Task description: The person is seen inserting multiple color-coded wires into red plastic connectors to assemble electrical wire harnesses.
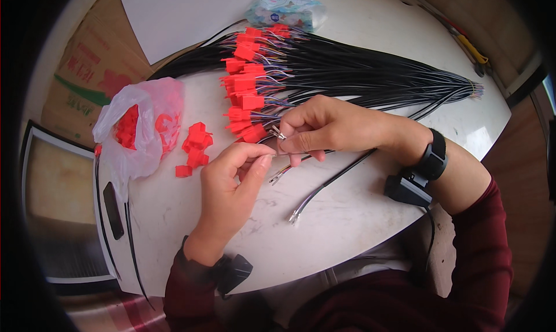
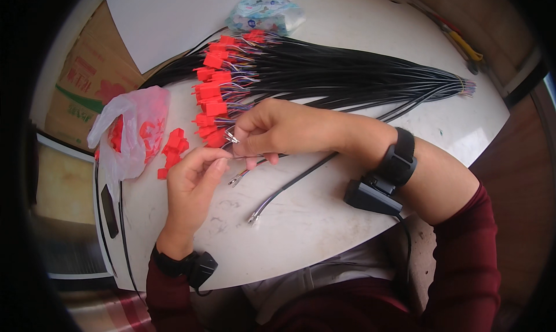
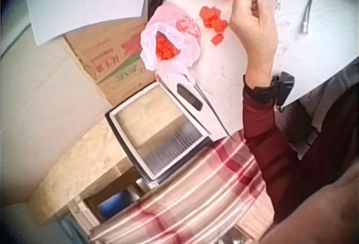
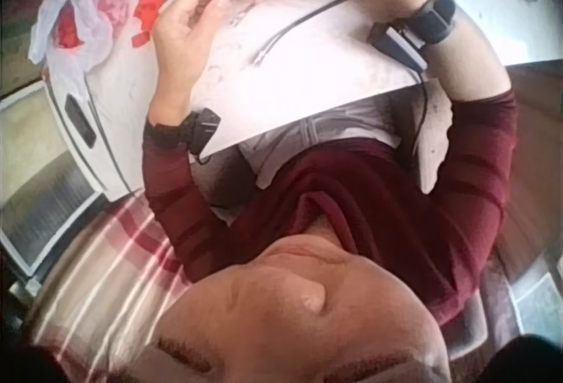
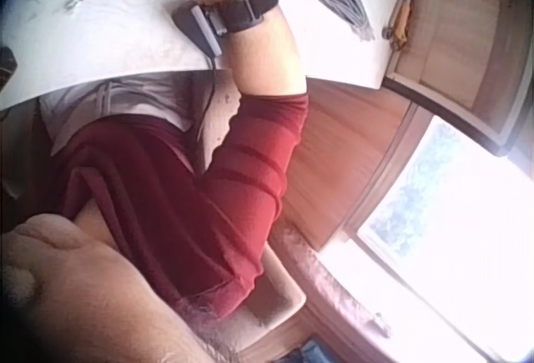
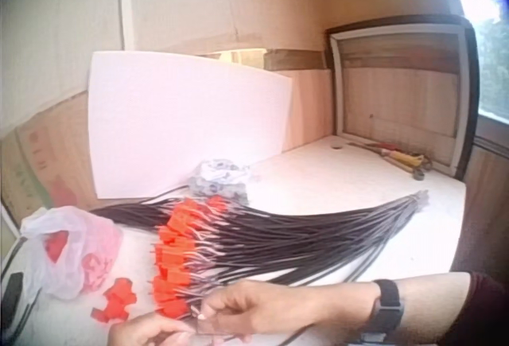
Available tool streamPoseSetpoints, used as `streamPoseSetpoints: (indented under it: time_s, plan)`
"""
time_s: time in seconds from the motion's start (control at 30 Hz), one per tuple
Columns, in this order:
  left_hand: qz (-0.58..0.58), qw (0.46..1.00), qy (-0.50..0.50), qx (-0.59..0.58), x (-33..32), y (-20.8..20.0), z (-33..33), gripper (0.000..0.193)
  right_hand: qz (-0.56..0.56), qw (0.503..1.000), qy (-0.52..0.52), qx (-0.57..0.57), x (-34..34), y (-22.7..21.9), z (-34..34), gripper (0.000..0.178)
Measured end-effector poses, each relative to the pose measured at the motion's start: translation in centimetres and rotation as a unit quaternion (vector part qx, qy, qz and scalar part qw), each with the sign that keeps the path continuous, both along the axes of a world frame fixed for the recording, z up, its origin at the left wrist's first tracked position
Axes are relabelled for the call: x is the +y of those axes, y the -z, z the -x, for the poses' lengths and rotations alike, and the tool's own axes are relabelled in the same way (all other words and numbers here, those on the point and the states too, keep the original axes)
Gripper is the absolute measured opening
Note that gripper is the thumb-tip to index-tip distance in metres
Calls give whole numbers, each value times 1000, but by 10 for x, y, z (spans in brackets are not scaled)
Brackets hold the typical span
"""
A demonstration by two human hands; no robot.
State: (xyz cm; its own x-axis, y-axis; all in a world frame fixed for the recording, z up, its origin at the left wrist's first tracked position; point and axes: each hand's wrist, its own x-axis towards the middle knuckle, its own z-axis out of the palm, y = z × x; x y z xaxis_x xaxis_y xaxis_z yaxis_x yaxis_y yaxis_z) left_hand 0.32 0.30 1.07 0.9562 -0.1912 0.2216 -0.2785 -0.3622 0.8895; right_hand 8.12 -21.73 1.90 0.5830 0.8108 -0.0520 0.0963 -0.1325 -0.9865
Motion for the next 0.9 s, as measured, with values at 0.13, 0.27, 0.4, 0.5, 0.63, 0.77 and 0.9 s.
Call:
streamPoseSetpoints:
  time_s: [0.13,0.27,0.4,0.5,0.63,0.77,0.9]
  plan:
    - [-40,997,-24,-69,3,7,1,9,28,998,9,-55,4,-6,6,13]
    - [-64,993,-25,-96,-4,4,-1,10,37,986,32,-161,2,-1,10,8]
    - [-83,988,-19,-132,0,1,2,12,1,993,73,-95,8,2,14,7]
    - [-98,985,-14,-143,1,-1,4,14,-35,993,84,-76,11,5,15,9]
    - [-130,967,-62,-212,13,-26,1,9,-30,993,100,-59,7,2,15,9]
    - [-125,962,-190,-150,94,-40,-11,11,-20,993,96,-68,9,0,15,10]
    - [-259,944,-201,-28,124,-30,-7,13,-31,993,85,-71,10,5,14,11]
